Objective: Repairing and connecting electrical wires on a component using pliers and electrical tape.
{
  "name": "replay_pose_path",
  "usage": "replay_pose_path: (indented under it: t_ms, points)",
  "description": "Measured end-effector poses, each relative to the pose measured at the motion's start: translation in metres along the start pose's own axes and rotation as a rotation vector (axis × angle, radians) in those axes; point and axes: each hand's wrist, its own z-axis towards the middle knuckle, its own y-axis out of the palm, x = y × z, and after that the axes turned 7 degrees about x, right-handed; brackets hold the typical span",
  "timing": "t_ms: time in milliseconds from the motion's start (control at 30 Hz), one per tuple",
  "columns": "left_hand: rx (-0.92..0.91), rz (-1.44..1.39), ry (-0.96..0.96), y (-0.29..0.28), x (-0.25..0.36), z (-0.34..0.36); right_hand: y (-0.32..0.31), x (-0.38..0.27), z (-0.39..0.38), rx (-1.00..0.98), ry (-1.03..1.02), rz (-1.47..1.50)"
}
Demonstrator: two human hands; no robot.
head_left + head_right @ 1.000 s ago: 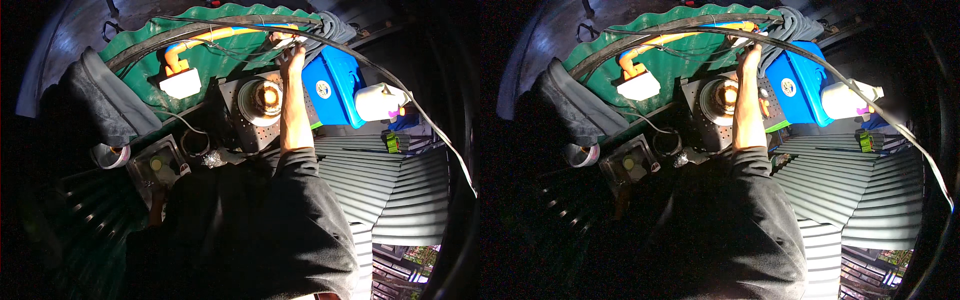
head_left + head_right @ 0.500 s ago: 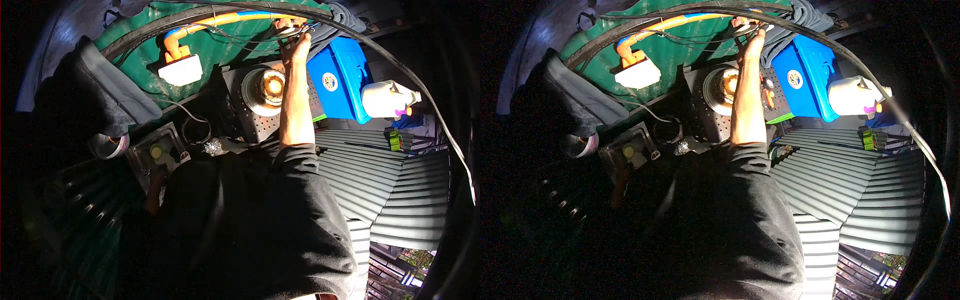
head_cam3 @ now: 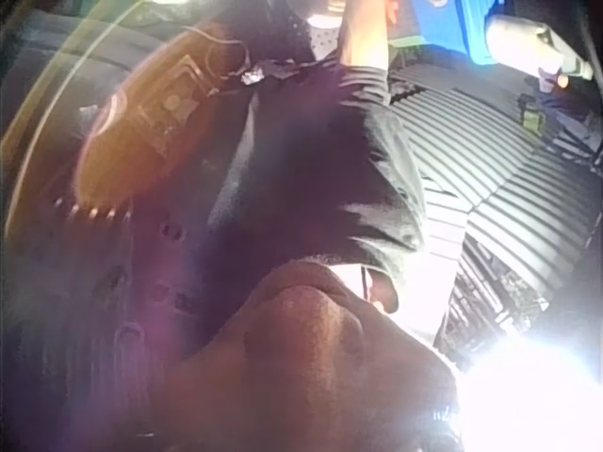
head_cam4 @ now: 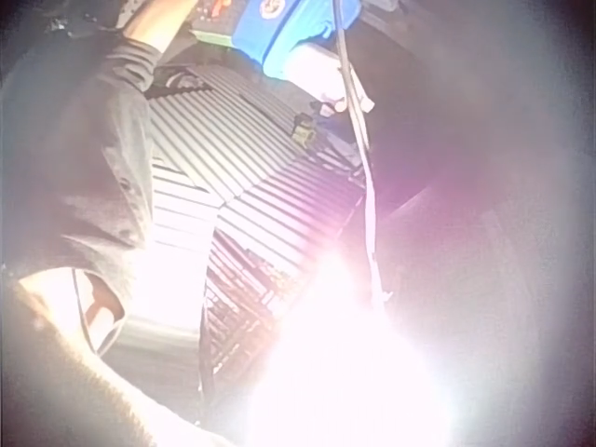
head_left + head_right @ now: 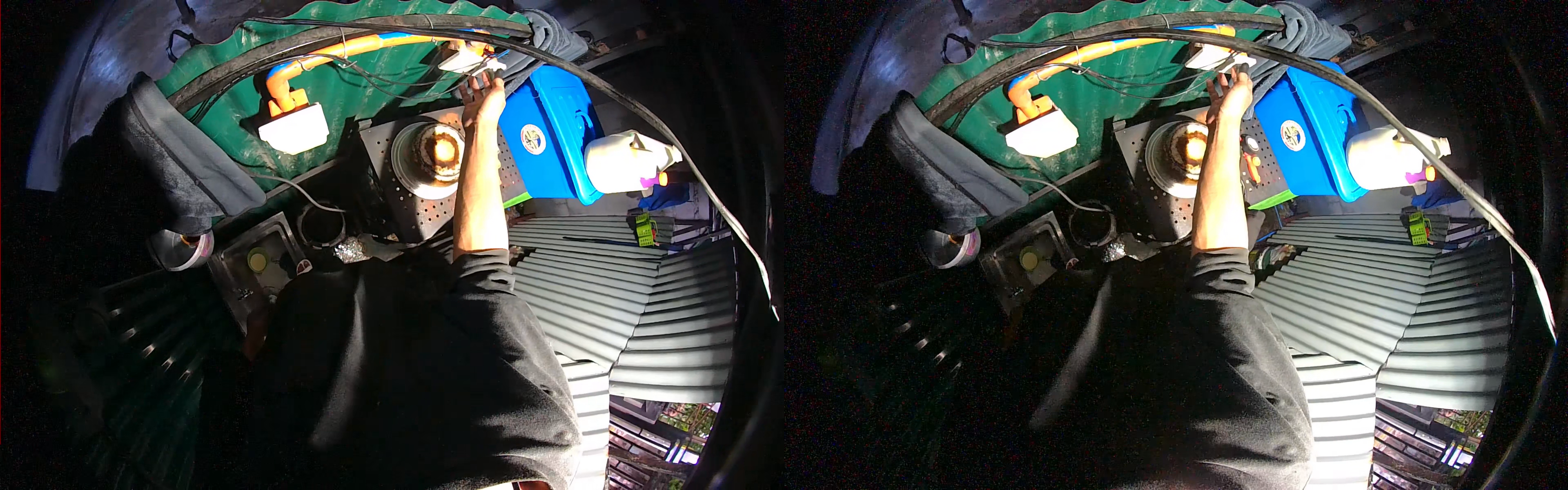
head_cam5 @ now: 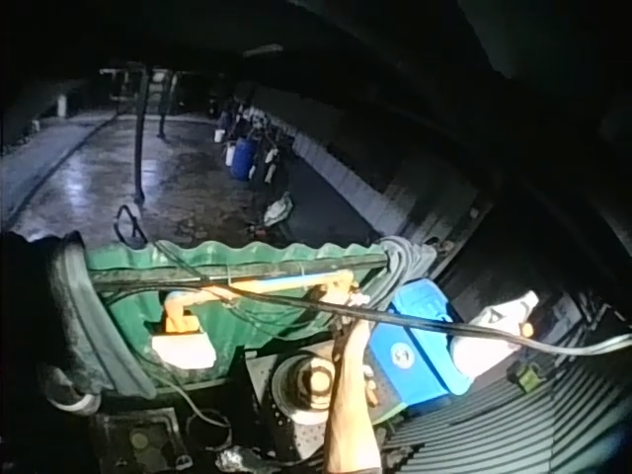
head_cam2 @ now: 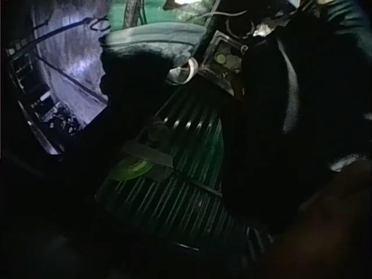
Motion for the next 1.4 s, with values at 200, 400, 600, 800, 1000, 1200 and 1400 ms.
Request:
replay_pose_path:
  t_ms: [200, 400, 600, 800, 1000, 1200, 1400]
  points:
    - [0.029, 0.08, 0.029, 0.043, 0.0, 0.046, -0.006, 0.013, -0.006, 0.062, 0.0, 0.006]
    - [-0.012, 0.372, 0.056, 0.009, -0.016, 0.039, -0.039, 0.021, -0.021, -0.102, 0.117, 0.043]
    - [0.069, -0.256, -0.293, 0.004, 0.089, 0.009, -0.04, 0.008, -0.091, -0.123, 0.112, 0.044]
    - [-0.02, -0.289, -0.306, 0.041, -0.042, 0.076, -0.038, 0.041, -0.171, -0.264, 0.316, 0.002]
    - [-0.23, -0.128, -0.241, 0.082, 0.004, 0.085, 0.039, 0.128, -0.237, -0.191, 0.831, 0.078]
    - [-0.257, -0.004, -0.032, 0.068, 0.061, 0.085, 0.056, 0.127, -0.235, -0.225, 0.761, 0.222]
    - [-0.191, 0.046, 0.087, 0.032, 0.064, 0.061, 0.025, 0.091, -0.274, -0.205, 0.689, -0.191]
